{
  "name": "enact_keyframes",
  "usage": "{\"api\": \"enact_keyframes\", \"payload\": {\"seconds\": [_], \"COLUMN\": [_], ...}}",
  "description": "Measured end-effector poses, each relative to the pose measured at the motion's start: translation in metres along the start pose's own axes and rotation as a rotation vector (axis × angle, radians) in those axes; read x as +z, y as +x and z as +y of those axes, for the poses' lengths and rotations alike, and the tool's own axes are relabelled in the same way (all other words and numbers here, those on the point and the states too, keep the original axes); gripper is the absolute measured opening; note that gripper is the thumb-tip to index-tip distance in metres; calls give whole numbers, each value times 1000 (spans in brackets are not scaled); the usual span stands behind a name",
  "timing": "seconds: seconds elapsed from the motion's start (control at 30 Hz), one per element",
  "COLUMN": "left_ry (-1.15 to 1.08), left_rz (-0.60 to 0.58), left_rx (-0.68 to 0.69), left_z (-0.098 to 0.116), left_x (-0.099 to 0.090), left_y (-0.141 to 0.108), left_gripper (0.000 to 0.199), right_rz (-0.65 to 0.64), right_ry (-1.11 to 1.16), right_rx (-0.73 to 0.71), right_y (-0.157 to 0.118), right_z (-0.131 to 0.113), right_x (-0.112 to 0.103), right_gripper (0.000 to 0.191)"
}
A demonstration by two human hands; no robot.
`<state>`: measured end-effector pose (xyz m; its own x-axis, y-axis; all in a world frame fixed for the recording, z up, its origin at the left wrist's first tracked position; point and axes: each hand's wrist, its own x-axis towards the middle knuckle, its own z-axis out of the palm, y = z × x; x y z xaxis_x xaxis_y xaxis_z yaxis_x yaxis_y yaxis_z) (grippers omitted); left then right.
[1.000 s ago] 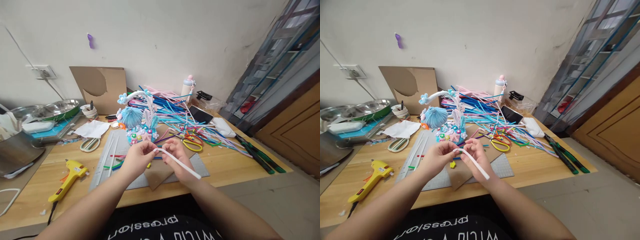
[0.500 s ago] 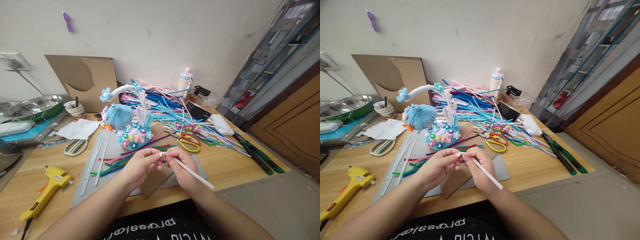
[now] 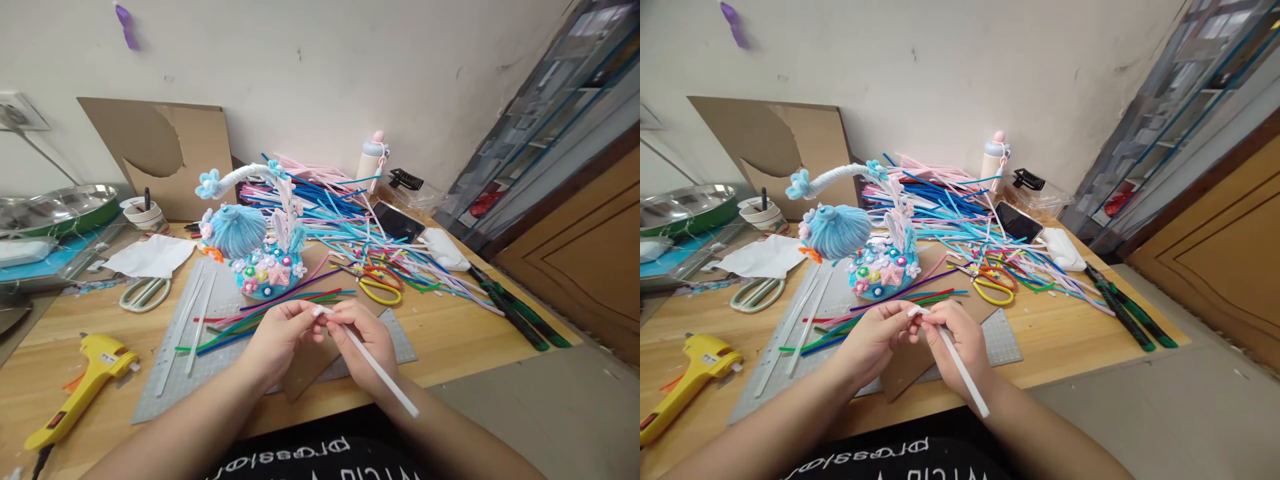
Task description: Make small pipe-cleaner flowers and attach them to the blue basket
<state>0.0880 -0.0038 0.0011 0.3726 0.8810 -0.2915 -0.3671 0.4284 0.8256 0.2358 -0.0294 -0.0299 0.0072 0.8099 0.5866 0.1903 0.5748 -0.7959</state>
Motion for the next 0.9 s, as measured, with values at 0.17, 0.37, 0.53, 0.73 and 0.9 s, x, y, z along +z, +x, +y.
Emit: {"api": "enact_keyframes", "payload": {"seconds": [0.17,0.37,0.53,0.73,0.9], "left_ry": [33,30,-15,-98,-111], "left_rz": [7,59,36,-34,-50], "left_rx": [39,38,11,-6,47], "left_z": [-2,0,0,7,8], "left_x": [-3,-5,-6,-3,-2], "left_y": [0,-1,-4,-12,-14], "left_gripper": [19,20,21,23,25], "right_rz": [-49,-256,-178,-513,-545], "right_ry": [-29,-134,-622,-1053,-1050], "right_rx": [0,39,136,222,203], "right_y": [-2,5,37,58,68], "right_z": [-2,-1,37,84,83], "right_x": [3,-14,-67,-100,-104], "right_gripper": [14,37,37,27,26]}}
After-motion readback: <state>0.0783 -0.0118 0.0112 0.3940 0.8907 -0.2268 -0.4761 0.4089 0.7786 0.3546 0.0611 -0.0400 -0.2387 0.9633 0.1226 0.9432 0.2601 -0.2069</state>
